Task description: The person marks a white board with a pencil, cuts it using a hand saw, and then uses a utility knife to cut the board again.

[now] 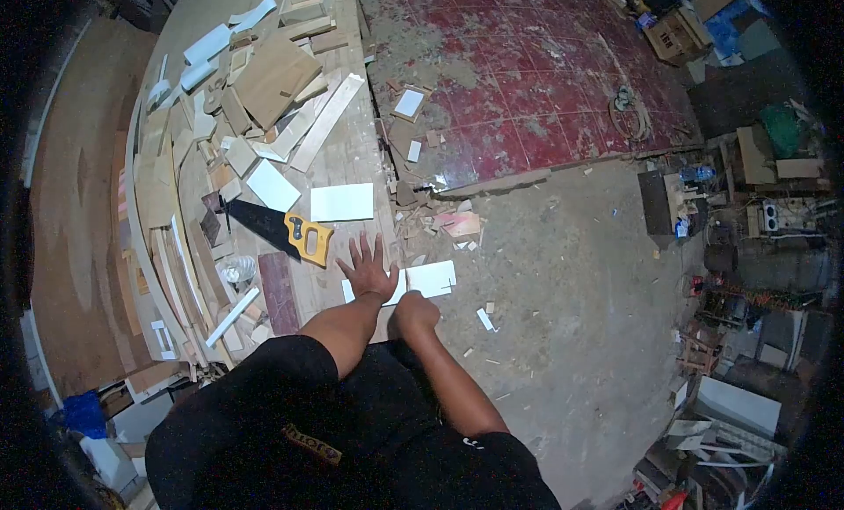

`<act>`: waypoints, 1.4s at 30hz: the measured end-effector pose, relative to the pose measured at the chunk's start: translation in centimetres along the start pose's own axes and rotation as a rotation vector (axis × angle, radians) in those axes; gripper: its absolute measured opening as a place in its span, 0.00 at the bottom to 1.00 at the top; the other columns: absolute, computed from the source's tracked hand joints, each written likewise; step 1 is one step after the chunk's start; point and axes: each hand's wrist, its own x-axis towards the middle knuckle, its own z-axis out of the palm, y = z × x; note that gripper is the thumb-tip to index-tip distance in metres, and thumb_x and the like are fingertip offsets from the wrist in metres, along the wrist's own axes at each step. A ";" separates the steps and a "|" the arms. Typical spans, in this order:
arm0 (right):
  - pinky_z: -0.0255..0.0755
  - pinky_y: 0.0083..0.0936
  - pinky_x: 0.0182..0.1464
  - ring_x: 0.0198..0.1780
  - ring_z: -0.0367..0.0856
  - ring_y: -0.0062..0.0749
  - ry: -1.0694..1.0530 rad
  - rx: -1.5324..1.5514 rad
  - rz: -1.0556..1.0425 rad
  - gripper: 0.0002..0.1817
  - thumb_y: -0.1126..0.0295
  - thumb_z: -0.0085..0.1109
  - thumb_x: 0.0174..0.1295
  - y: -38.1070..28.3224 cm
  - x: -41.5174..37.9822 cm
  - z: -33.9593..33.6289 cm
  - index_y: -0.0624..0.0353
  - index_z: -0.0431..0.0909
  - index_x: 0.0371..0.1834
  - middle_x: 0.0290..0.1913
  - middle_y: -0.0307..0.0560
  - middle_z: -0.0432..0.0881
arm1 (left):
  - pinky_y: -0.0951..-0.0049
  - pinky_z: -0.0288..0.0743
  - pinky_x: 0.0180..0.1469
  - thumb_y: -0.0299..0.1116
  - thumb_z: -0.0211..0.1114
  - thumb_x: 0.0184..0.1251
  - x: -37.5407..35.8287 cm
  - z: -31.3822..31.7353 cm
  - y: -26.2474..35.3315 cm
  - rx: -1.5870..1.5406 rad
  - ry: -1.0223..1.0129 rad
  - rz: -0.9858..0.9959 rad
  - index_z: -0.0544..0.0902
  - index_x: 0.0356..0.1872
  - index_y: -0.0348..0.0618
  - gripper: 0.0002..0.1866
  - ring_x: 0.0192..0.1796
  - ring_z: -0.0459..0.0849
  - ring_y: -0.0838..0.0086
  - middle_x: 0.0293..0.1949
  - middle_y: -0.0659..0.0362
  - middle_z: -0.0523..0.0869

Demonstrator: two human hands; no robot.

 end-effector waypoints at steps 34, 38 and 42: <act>0.75 0.47 0.60 0.62 0.80 0.57 -0.338 0.175 -0.501 0.31 0.47 0.45 0.70 -2.1 -5.5 2.8 0.58 0.74 0.66 0.61 0.65 0.80 | 0.23 0.32 0.74 0.57 0.51 0.67 0.1 0.2 0.1 0.025 -0.015 -0.005 0.49 0.82 0.63 0.44 0.84 0.36 0.50 0.84 0.54 0.41; 0.77 0.48 0.57 0.58 0.82 0.57 -0.292 0.175 -0.446 0.31 0.45 0.50 0.67 -1.7 -6.0 1.9 0.60 0.78 0.59 0.57 0.63 0.83 | 0.23 0.30 0.73 0.57 0.52 0.67 0.1 0.4 0.1 0.017 -0.015 0.002 0.49 0.82 0.62 0.44 0.84 0.36 0.50 0.84 0.54 0.42; 0.78 0.49 0.55 0.53 0.85 0.58 -0.257 0.051 -0.215 0.34 0.40 0.55 0.64 -0.4 -6.9 -1.0 0.65 0.82 0.52 0.51 0.64 0.86 | 0.23 0.30 0.73 0.57 0.52 0.67 0.1 0.3 0.0 0.008 -0.019 0.004 0.49 0.82 0.62 0.44 0.84 0.35 0.49 0.84 0.54 0.42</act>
